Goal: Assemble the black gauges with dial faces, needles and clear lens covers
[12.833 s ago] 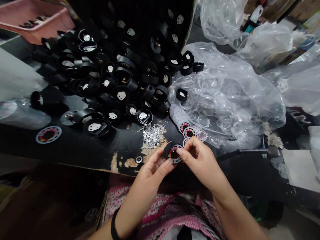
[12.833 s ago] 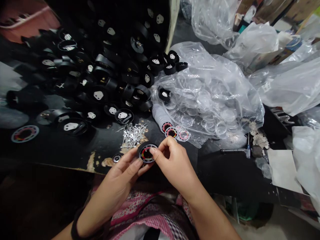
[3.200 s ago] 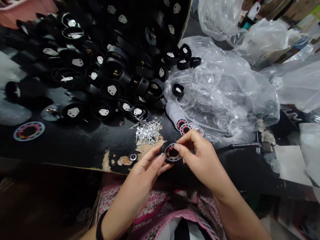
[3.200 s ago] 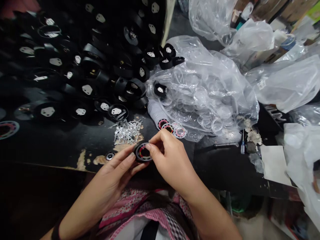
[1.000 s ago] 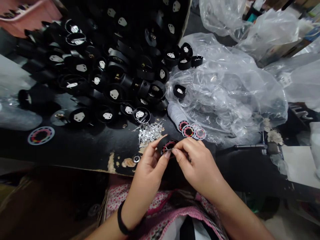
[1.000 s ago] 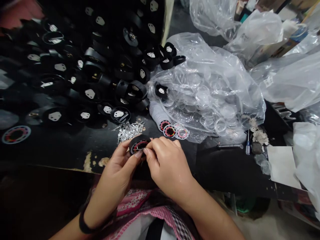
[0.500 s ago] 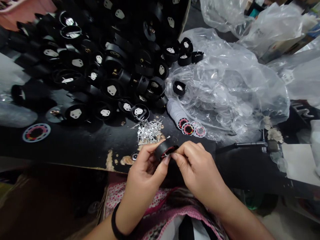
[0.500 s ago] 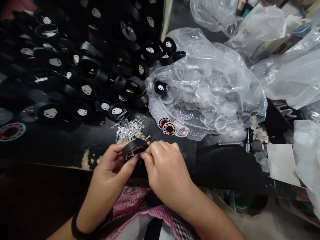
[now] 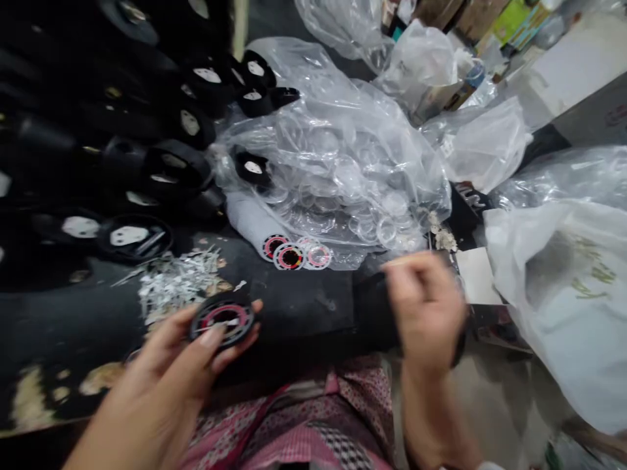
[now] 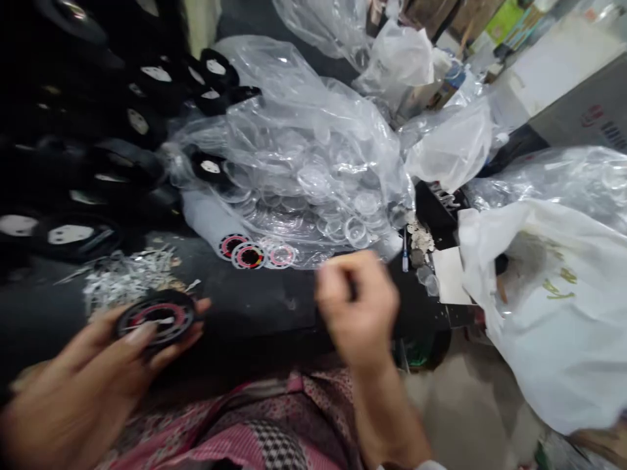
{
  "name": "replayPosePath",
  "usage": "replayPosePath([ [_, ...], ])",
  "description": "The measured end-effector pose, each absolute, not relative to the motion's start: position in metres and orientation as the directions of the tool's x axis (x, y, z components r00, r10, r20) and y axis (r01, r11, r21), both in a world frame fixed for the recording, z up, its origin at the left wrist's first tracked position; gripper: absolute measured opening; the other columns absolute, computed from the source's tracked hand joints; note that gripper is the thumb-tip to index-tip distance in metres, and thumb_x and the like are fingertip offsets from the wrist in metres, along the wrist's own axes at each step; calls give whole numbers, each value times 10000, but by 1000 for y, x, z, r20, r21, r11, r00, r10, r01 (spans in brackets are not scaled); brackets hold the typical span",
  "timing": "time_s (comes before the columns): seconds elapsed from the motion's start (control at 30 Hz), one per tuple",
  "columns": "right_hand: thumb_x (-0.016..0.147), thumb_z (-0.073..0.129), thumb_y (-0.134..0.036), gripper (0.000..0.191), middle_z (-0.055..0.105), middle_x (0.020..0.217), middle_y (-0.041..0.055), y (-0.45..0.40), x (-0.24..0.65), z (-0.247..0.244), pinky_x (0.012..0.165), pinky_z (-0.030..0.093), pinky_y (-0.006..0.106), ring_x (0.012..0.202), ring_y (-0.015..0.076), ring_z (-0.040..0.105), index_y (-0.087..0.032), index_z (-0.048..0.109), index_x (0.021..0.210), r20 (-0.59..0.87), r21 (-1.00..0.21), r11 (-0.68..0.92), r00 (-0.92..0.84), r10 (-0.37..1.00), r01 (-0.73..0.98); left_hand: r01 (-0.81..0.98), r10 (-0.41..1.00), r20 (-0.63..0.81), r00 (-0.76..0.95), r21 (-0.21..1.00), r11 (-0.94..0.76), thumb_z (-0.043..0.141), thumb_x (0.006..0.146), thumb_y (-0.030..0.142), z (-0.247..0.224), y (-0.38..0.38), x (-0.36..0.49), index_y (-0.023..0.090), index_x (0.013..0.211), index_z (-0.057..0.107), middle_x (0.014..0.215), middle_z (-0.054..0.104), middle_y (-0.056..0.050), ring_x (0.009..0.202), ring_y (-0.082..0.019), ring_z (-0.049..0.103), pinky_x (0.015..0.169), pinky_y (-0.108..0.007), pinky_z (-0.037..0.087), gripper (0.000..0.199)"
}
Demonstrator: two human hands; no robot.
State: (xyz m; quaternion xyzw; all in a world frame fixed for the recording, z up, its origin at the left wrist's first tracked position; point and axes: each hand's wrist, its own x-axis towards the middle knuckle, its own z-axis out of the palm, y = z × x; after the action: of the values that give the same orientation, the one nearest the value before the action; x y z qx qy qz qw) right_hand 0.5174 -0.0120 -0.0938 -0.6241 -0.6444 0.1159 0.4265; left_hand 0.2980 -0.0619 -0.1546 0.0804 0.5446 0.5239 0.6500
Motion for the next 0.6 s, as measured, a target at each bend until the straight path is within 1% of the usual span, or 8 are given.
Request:
replayPosePath([
  [0.03,979,538,-297,145,673,898,6,-9,536,-97,847,448,321,868,157,629,-232,658,929,471,-681,121,306,827,722,-626,757,-645,-108,636,452,805,797,312,-152,-60,303,247,1100,682,1104,784,-30,1069,-239,718,888,-296,601,333],
  [0.1,928,577,-275,146,688,973,37,3,565,-111,905,456,351,947,177,640,-201,683,995,441,-753,78,414,796,653,-677,747,-663,43,531,510,807,795,356,-149,-58,313,220,1128,690,1127,780,-81,1061,-262,724,902,-361,611,378],
  [0.17,879,562,-232,136,656,817,8,15,574,-128,780,483,327,776,151,628,-183,679,929,302,-873,54,449,841,485,-691,723,-664,189,434,579,775,828,389,-149,-56,319,187,1098,714,1146,771,-112,1049,-260,724,928,-394,603,342],
  [0.23,814,542,-168,102,562,650,-45,20,564,-135,620,453,280,563,103,520,-192,640,826,217,-953,92,438,873,289,-691,701,-666,255,382,614,757,848,389,-151,-56,323,172,1055,735,1136,773,-115,1024,-248,731,938,-392,596,301],
  [0.3,772,511,-107,130,481,576,-74,15,540,-130,528,400,254,464,77,410,-209,592,762,184,-983,168,355,917,76,-687,698,-665,266,377,621,745,864,369,-152,-56,324,176,1045,746,1115,780,-103,999,-235,739,923,-365,598,265],
  [0.4,815,449,-70,219,479,608,-55,-1,495,-113,519,407,263,490,89,437,-225,600,780,201,-966,209,69,977,-154,-679,704,-657,270,389,622,690,913,357,-152,-57,324,182,1053,753,1106,784,-91,999,-213,738,905,-322,595,232],
  [0.5,865,421,-72,247,522,675,-25,-11,463,-108,568,454,285,577,110,502,-222,607,802,286,-956,271,-157,945,-108,-693,722,-634,278,387,608,676,925,336,-152,-57,325,190,1054,760,1092,786,-73,987,-189,732,886,-287,591,212],
  [0.6,870,430,-56,235,539,706,-19,-10,447,-114,636,476,289,666,120,539,-213,582,784,361,-920,391,-353,863,15,-707,732,-628,264,390,590,714,891,247,-153,-58,326,206,971,778,960,791,-21,841,-138,727,755,-209,587,111],
])
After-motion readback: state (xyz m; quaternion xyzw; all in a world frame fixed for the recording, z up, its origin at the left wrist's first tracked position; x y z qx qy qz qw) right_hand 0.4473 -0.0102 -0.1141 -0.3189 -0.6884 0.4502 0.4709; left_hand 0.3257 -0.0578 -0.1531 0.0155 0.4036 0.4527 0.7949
